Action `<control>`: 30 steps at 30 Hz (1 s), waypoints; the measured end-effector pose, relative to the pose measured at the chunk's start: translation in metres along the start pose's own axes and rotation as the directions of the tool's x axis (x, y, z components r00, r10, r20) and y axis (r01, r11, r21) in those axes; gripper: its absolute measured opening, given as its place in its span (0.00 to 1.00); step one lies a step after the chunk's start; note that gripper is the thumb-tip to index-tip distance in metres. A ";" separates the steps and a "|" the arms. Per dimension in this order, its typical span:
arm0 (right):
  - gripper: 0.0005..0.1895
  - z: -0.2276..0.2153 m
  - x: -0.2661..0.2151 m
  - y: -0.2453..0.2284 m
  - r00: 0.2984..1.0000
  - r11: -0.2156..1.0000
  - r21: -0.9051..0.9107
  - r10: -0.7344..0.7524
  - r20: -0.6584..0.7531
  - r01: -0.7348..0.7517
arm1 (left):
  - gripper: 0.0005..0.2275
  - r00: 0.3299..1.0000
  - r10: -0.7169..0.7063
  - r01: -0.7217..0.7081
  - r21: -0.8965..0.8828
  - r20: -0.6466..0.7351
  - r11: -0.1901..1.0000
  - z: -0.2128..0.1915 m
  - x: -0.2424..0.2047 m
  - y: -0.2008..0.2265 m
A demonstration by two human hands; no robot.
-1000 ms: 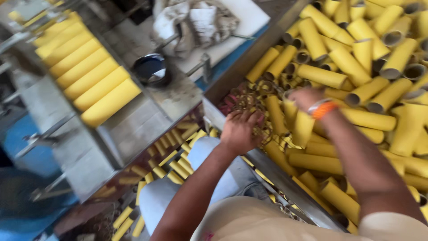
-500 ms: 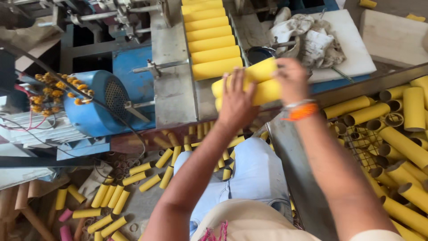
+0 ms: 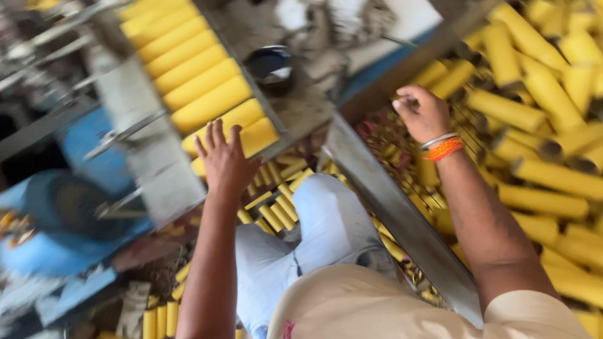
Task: The person repeatedly picks up yellow cylindrical objects from a pile and places them into a wire basket. The person handles the cylinders one at a time or in small groups, moving them from the floor or a lower surface into the basket.
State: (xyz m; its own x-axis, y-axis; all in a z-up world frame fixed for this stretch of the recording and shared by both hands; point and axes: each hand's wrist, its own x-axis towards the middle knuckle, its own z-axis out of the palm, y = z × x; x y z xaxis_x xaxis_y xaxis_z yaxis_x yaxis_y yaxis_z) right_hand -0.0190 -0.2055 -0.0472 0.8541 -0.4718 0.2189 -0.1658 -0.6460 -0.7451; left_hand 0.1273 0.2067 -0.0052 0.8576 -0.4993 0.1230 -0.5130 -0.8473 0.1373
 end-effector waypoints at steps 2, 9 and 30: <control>0.14 -0.026 -0.029 0.072 0.983 0.977 -0.116 0.183 0.020 -0.180 | 0.30 0.989 0.083 -0.101 -0.150 -0.125 0.984 -0.007 -0.005 0.032; 0.56 -0.004 -0.141 0.226 0.791 0.724 -0.674 0.496 0.359 -0.148 | 0.21 0.834 0.545 -0.492 -0.567 -0.088 0.661 0.015 0.004 0.195; 0.30 0.046 -0.134 0.223 0.875 0.776 -0.563 0.450 0.179 -0.284 | 0.20 0.814 0.555 -0.460 -0.392 0.173 0.797 0.033 0.017 0.243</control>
State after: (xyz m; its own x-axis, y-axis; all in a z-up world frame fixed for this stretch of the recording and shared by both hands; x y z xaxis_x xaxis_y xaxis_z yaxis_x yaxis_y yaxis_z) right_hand -0.1475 -0.2589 -0.2714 0.7611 -0.5959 -0.2561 -0.6486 -0.7054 -0.2860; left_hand 0.0185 -0.0140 -0.0017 0.4193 -0.9078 0.0063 -0.8174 -0.3744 0.4378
